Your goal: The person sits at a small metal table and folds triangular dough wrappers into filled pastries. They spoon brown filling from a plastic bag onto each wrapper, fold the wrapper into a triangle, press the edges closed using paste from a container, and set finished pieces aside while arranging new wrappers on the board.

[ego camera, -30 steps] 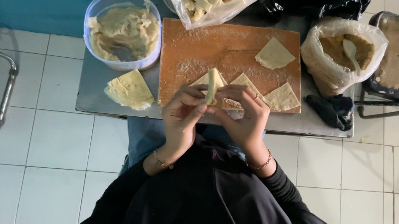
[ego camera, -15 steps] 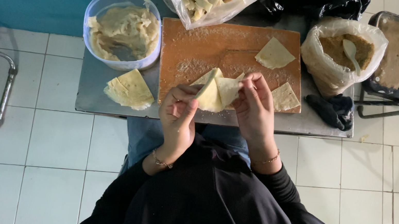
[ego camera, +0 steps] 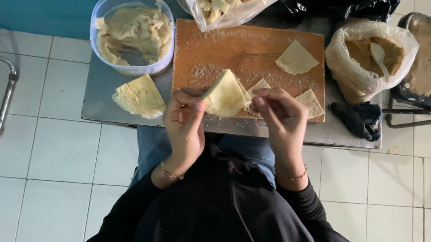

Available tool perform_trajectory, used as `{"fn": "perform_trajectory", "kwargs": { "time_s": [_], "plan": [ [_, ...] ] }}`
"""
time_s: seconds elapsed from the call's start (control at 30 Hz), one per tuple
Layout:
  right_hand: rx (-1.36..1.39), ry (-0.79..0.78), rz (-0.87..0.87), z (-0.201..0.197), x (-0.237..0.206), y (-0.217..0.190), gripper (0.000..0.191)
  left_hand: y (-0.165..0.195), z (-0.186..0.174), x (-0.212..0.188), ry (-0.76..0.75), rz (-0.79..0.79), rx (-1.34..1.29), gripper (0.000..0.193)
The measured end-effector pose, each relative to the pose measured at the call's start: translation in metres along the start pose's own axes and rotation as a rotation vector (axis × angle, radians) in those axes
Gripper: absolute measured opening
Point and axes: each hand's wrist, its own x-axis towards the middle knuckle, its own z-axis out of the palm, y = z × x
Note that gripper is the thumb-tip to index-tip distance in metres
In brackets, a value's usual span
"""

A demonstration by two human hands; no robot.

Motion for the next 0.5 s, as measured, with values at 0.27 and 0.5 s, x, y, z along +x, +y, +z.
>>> {"fn": "perform_trajectory", "kwargs": {
  "time_s": [0.27, 0.5],
  "plan": [
    [-0.430, 0.039, -0.561, 0.008, -0.005, -0.086, 0.007, -0.007, -0.004, 0.000, 0.024, -0.040, 0.006, 0.012],
    [-0.798, 0.143, -1.278, 0.031, 0.054, -0.109, 0.018, -0.009, -0.004, -0.002, 0.064, -0.104, 0.058, 0.014]
  ]
}}
